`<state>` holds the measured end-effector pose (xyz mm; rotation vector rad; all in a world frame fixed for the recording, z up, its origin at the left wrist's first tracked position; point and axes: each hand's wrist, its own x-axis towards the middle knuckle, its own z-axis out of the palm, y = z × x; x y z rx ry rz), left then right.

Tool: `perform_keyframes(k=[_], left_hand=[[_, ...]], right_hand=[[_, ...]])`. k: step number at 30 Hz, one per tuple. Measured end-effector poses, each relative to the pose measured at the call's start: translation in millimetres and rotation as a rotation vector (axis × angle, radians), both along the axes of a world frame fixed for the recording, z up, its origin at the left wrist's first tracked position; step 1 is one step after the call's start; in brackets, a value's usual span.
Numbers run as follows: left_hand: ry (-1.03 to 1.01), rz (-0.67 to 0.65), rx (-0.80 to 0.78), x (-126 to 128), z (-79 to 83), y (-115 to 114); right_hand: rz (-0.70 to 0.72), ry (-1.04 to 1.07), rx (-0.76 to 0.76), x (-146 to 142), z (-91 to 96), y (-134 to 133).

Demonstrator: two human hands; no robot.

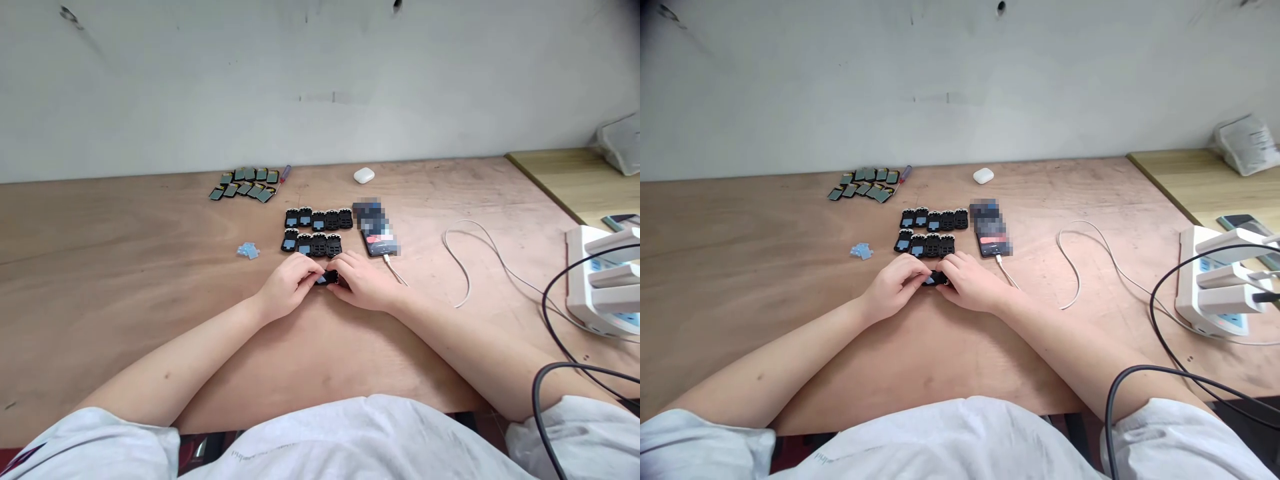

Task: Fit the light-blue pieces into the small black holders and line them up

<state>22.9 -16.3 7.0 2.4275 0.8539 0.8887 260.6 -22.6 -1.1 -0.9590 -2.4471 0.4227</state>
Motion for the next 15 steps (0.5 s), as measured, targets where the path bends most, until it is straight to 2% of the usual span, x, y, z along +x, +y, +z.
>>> perform_keyframes(k=[5,11,15], left_hand=[[0.093,-0.020,0.056,2,-5.5,4],[0.138,-0.003,0.081,-4,-3.4,3],[0.232,-0.067,0.152,-13,-3.0,6]], right_hand=[[0.005,-0.007,0.009,-1,0.4,0],[0.008,0.004,0.003,0,0.3,1],[0.016,0.016,-0.004,2,0.2,1]])
